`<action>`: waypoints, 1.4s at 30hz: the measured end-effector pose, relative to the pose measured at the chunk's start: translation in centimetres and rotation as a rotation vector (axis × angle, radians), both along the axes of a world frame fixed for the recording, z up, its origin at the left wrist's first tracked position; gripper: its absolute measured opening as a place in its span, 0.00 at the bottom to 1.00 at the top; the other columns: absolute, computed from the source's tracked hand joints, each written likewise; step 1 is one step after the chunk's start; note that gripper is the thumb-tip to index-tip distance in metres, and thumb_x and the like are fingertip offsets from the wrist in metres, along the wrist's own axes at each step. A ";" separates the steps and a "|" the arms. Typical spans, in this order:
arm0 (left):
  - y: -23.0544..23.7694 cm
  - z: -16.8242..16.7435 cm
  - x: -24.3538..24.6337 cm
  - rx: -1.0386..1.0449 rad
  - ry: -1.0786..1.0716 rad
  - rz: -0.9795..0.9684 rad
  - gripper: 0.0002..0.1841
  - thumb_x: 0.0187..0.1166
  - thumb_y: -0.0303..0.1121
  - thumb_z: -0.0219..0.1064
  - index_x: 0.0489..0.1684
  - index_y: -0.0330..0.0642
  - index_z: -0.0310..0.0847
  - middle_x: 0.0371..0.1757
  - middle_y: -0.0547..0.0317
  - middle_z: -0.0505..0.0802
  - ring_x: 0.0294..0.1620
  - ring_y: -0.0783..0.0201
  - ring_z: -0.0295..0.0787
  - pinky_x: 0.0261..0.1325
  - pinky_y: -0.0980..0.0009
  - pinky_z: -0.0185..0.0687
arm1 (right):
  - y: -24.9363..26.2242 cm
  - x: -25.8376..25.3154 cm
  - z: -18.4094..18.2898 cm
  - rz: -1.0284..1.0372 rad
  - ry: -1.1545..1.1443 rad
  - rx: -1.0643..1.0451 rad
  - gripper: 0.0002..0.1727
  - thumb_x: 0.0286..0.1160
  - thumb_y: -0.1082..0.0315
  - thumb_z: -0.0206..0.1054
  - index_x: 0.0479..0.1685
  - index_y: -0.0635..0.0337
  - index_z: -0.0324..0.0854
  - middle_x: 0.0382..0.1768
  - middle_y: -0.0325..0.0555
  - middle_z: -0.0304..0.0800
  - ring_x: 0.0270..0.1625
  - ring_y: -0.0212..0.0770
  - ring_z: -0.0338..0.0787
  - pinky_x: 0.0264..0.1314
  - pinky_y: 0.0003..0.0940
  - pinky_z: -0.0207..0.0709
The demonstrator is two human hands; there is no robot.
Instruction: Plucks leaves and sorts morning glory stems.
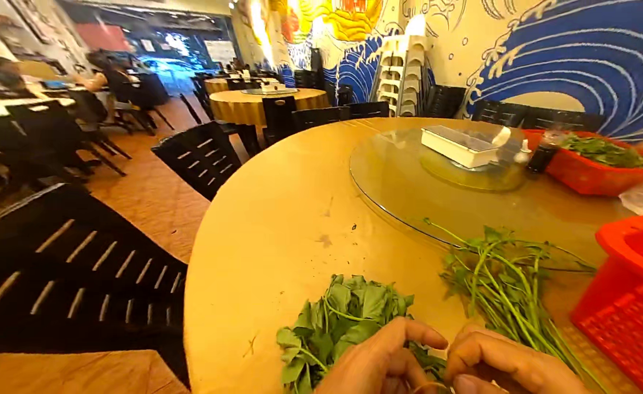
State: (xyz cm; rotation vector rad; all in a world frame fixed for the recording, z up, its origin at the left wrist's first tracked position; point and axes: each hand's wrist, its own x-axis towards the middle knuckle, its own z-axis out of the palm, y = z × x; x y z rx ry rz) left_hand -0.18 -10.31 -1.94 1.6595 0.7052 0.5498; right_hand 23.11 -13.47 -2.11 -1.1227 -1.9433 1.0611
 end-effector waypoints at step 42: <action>15.4 -14.3 -15.9 0.751 0.679 0.608 0.22 0.87 0.29 0.53 0.75 0.24 0.71 0.56 0.23 0.87 0.59 0.24 0.85 0.62 0.31 0.77 | 13.1 3.3 -2.2 -0.235 -0.586 -0.011 0.10 0.84 0.72 0.62 0.54 0.68 0.84 0.49 0.57 0.90 0.54 0.51 0.89 0.63 0.49 0.79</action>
